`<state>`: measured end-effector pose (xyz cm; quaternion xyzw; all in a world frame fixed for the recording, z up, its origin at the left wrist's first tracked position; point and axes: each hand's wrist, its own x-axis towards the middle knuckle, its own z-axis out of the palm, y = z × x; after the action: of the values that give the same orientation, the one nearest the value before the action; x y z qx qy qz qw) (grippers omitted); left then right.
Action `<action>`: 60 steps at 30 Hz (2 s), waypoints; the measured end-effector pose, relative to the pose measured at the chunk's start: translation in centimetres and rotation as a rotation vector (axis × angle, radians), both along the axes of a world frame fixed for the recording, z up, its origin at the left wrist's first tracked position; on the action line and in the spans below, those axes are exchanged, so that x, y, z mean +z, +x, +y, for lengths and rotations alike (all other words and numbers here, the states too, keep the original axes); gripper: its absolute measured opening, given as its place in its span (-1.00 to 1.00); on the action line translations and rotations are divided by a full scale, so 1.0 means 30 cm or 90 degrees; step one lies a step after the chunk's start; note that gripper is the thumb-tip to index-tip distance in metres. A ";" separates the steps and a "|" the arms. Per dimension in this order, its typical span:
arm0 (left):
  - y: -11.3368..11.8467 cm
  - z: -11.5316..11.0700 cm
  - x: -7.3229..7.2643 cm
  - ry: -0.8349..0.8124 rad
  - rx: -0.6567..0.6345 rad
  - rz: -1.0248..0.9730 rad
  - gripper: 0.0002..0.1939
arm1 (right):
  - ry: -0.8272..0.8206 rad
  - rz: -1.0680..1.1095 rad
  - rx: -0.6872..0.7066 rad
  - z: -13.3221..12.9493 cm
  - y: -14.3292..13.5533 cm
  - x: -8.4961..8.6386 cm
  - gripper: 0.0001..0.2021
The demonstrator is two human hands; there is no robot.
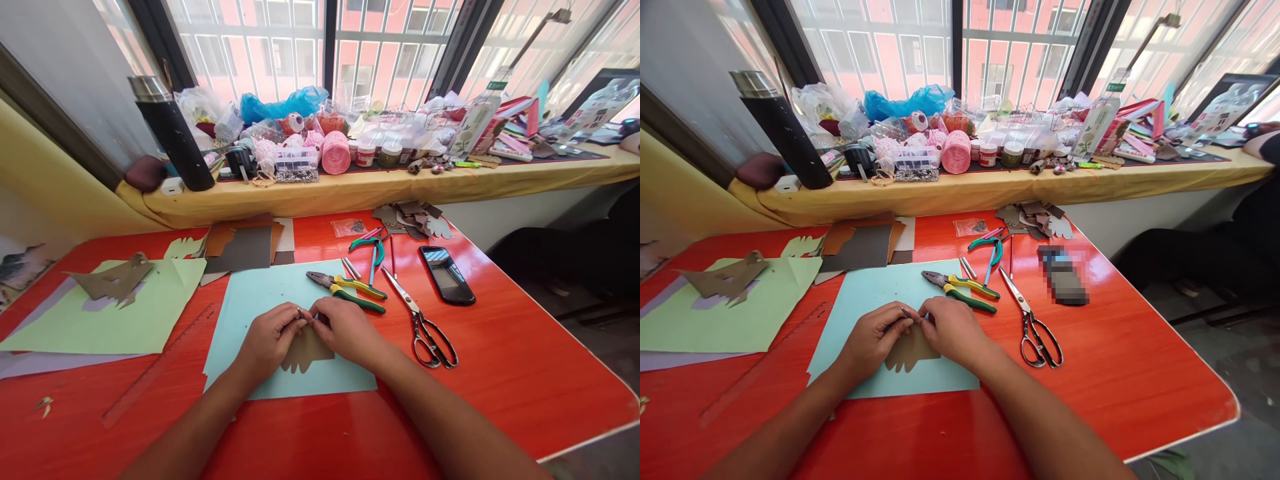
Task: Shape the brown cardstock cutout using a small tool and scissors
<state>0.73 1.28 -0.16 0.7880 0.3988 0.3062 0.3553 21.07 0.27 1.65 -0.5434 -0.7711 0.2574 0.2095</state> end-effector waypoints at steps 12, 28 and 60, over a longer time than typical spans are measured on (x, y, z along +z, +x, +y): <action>0.005 -0.002 0.010 0.003 0.003 0.011 -0.74 | 0.040 0.076 -0.046 -0.001 0.004 0.025 -0.88; 0.012 -0.008 0.023 -0.001 0.027 -0.017 -0.72 | 0.114 -0.337 -0.035 0.050 0.165 0.083 -0.57; 0.021 -0.011 0.012 0.037 0.019 -0.016 -0.75 | -0.552 0.745 -0.094 -0.209 0.087 0.095 -0.62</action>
<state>1.36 0.95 0.20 0.7881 0.3970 0.3328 0.3324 23.70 -6.00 4.51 -0.4016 -0.3229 0.7729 0.3702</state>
